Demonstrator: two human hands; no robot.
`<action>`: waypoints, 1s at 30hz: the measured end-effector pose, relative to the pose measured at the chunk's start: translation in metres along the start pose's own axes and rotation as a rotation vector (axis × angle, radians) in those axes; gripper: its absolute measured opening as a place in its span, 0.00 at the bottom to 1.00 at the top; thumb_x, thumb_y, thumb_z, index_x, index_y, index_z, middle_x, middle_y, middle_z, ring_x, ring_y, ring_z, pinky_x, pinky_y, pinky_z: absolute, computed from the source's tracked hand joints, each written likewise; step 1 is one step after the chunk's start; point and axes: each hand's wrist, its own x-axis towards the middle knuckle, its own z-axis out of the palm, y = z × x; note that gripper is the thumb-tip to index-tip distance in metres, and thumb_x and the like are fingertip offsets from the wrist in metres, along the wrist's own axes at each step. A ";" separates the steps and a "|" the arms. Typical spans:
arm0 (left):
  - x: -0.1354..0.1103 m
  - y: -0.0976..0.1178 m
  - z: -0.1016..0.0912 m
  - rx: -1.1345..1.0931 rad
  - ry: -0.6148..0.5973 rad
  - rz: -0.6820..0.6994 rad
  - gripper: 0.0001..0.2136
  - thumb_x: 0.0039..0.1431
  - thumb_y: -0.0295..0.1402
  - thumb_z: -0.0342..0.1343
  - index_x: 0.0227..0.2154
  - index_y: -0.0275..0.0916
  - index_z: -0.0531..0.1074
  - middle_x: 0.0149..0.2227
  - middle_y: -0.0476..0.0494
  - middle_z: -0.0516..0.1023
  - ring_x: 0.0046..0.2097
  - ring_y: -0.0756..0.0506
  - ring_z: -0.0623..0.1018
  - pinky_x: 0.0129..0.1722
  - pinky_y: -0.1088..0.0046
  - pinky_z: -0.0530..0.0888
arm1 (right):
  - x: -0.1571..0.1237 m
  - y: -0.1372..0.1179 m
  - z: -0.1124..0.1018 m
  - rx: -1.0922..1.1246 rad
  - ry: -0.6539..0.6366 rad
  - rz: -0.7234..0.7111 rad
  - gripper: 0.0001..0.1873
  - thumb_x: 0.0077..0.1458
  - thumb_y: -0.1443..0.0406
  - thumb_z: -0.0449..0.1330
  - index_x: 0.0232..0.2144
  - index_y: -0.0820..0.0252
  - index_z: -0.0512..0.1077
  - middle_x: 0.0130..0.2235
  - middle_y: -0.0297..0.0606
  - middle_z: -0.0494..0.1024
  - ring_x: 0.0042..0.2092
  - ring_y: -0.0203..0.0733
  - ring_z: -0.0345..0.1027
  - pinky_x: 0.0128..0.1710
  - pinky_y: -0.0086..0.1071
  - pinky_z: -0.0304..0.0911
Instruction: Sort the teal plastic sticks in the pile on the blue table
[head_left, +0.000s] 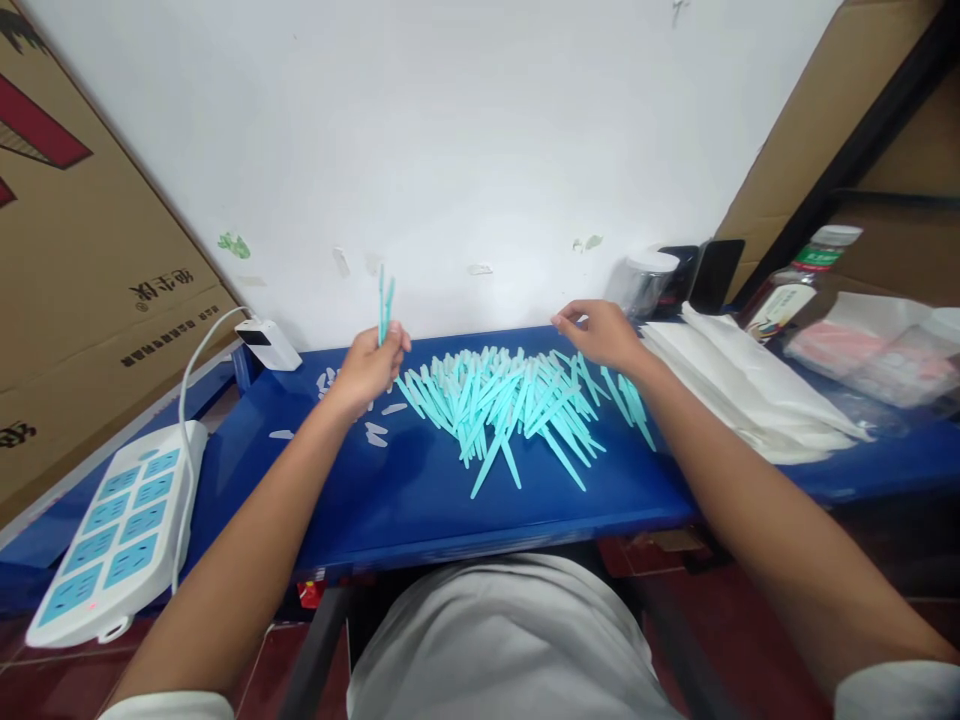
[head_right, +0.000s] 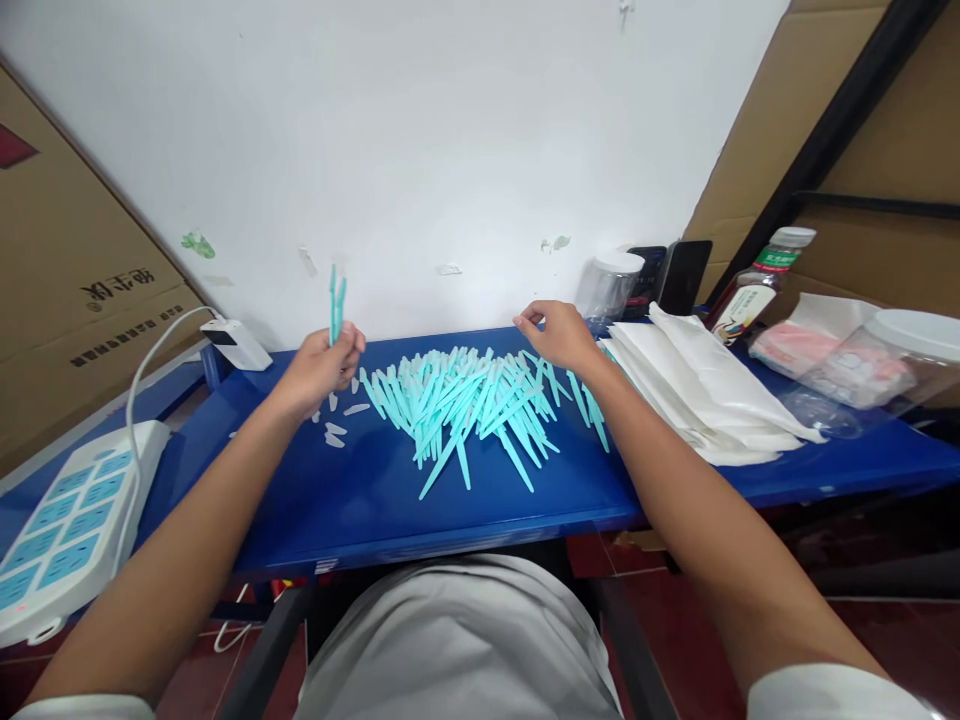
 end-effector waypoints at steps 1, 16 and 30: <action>0.003 0.002 -0.006 -0.008 0.049 0.005 0.24 0.63 0.57 0.59 0.29 0.39 0.67 0.20 0.59 0.54 0.18 0.55 0.55 0.16 0.80 0.51 | 0.000 0.001 0.000 -0.007 -0.006 -0.012 0.17 0.64 0.54 0.60 0.35 0.61 0.82 0.38 0.44 0.85 0.36 0.48 0.76 0.42 0.39 0.65; 0.012 0.040 -0.058 -0.311 0.203 0.145 0.27 0.64 0.62 0.55 0.26 0.42 0.60 0.19 0.58 0.51 0.16 0.55 0.52 0.14 0.80 0.48 | -0.051 -0.183 0.096 0.172 -0.759 -0.513 0.66 0.55 0.29 0.54 0.79 0.57 0.34 0.79 0.44 0.29 0.77 0.73 0.22 0.74 0.64 0.32; 0.016 0.027 -0.072 -0.398 0.300 0.146 0.28 0.64 0.63 0.53 0.27 0.42 0.59 0.18 0.59 0.51 0.16 0.55 0.51 0.15 0.78 0.47 | -0.025 -0.262 0.235 -0.030 -0.573 -0.311 0.63 0.60 0.30 0.46 0.78 0.71 0.41 0.77 0.55 0.27 0.77 0.67 0.12 0.73 0.59 0.16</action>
